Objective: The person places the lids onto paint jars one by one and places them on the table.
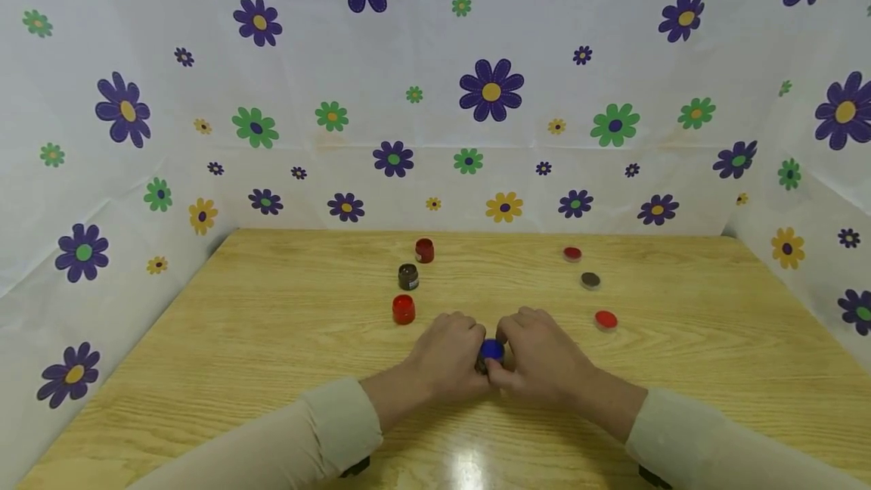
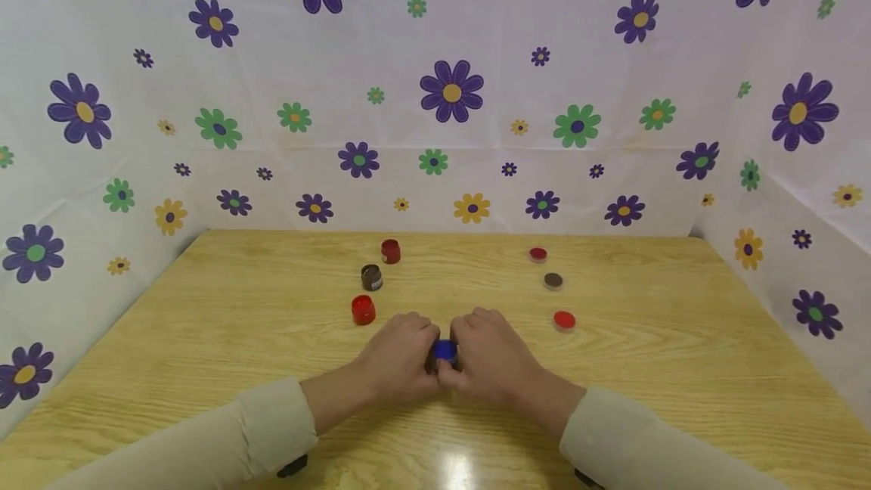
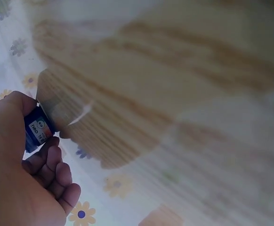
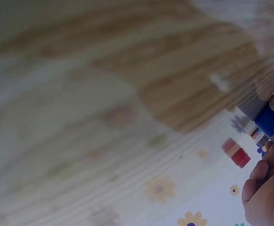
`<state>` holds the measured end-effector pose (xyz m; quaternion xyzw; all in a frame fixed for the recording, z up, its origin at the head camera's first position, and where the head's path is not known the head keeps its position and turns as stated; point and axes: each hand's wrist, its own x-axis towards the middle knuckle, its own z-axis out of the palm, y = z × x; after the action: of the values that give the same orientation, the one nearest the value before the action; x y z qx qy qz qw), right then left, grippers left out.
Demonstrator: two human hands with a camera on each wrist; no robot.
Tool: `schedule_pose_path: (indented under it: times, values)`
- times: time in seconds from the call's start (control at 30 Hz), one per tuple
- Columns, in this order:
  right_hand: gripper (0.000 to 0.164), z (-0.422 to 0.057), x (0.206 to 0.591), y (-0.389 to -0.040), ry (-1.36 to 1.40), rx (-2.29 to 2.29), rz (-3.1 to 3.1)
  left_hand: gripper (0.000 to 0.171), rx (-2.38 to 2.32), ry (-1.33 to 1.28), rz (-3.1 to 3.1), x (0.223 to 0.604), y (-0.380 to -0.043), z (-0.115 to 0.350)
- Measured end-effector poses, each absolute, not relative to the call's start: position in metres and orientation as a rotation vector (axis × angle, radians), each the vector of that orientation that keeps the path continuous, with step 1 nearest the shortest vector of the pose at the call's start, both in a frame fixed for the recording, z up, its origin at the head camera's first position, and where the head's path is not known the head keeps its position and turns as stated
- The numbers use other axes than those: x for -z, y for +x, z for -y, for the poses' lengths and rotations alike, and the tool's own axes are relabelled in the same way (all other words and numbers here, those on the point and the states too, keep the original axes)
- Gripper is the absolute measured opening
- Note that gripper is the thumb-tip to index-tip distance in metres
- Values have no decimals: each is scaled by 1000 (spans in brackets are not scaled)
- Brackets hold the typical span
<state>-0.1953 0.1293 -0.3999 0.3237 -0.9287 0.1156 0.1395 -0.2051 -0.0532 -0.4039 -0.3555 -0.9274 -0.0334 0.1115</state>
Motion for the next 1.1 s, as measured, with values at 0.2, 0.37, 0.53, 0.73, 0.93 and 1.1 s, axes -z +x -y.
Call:
schedule_pose_path:
  times: [0.2,0.37,0.53,0.73,0.93,1.1]
  values:
    - [25,-133,400,-195,910,-328,2662,43,23,-1049,2694,402,-203,54]
    - [26,-138,400,-193,864,-323,2669,38,-42,-1060,2683,401,-203,55]
    - [26,-148,401,-193,786,-348,2743,31,-73,-1045,2721,402,-203,59]
    - [25,-163,400,-190,666,-359,2831,28,-97,-1053,2682,404,-202,73]
    - [25,-178,400,-185,663,-318,2796,27,-91,-1011,2692,405,-201,92]
    - [23,-191,401,-180,661,-294,2761,26,-63,-964,2708,406,-201,106]
